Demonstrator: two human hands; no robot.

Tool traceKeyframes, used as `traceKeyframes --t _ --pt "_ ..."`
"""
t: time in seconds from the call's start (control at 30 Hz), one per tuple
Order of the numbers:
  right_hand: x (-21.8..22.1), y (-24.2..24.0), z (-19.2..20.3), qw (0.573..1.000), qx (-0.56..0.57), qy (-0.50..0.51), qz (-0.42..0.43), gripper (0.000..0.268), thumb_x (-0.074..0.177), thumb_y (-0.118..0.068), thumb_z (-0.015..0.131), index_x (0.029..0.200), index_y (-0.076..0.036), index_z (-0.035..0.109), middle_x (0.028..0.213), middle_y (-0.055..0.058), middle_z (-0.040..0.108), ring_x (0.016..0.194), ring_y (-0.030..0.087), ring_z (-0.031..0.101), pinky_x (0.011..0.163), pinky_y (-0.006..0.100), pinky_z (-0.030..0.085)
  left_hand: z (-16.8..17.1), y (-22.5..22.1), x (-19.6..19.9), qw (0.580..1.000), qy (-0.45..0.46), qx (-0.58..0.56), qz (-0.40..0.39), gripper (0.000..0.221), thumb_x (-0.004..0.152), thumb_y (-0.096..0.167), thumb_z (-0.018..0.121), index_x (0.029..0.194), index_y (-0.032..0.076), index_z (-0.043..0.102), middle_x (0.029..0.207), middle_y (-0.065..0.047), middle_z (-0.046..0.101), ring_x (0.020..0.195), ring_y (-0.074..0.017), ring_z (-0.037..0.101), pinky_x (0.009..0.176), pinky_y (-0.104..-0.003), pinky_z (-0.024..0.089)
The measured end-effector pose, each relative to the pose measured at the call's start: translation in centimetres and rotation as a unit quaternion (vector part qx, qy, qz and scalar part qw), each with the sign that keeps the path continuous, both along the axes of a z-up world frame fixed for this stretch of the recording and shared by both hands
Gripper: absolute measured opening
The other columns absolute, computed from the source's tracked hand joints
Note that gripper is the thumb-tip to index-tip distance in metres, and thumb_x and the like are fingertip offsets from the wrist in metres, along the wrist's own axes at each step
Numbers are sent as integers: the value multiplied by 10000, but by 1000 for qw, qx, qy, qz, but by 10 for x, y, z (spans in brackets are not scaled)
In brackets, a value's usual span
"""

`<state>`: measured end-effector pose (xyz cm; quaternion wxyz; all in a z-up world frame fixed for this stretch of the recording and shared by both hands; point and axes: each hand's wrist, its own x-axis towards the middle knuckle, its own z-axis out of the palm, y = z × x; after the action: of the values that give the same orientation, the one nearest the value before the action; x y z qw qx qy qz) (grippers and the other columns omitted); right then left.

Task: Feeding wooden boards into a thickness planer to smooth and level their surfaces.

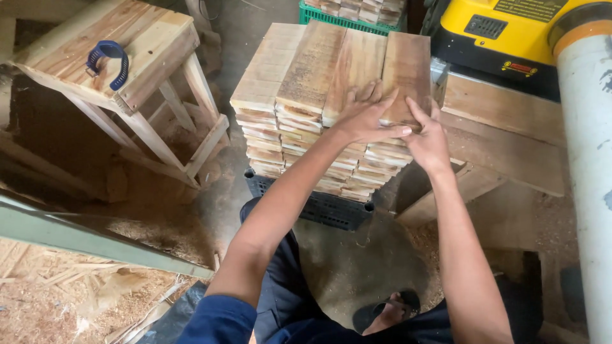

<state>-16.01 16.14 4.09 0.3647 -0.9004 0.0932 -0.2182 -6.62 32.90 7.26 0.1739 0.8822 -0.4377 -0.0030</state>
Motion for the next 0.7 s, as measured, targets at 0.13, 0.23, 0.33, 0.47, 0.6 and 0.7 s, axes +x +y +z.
traceKeyframes --t 0.13,0.23,0.33,0.47,0.6,0.7 --pt "-2 6 4 1000 9 -5 -4 619 879 -182 728 1477 -245 582 1619 277 290 1386 531 404 1186 611 323 4 1 -3 1000 1 24 5 1043 885 881 356 1652 193 198 1698 -243 178 1597 -355 134 1232 -592 65" --pt "-8 12 9 1000 6 -11 -10 609 895 -172 723 1482 -248 578 1612 286 296 1382 538 405 1178 617 331 6 -1 -7 999 3 33 8 1041 879 892 325 1651 205 198 1696 -250 172 1597 -354 121 1240 -588 57" --pt "-9 15 8 1000 3 -16 -14 612 898 -180 734 1484 -256 575 1614 288 295 1381 542 408 1173 617 335 9 -1 -10 999 7 39 12 1038 877 893 315 1651 212 194 1697 -252 162 1598 -352 108 1245 -587 56" --pt "-10 13 6 1000 4 -14 -17 624 884 -230 763 1477 -284 577 1615 288 299 1382 529 409 1178 600 339 10 -2 -14 999 9 42 19 969 915 815 365 1654 216 184 1696 -255 167 1601 -337 114 1253 -585 40" --pt "-11 15 3 1000 5 -22 -22 608 892 -221 758 1472 -272 584 1608 305 305 1376 534 417 1175 602 347 10 -3 -15 999 5 44 20 961 913 810 369 1651 220 196 1696 -249 172 1599 -329 125 1257 -582 38" --pt "-6 11 -3 999 0 -45 -22 610 889 -211 763 1470 -270 588 1592 307 333 1369 522 433 1164 588 367 9 -5 -13 999 9 33 22 1008 887 842 389 1651 213 203 1696 -246 185 1600 -331 127 1264 -574 25"
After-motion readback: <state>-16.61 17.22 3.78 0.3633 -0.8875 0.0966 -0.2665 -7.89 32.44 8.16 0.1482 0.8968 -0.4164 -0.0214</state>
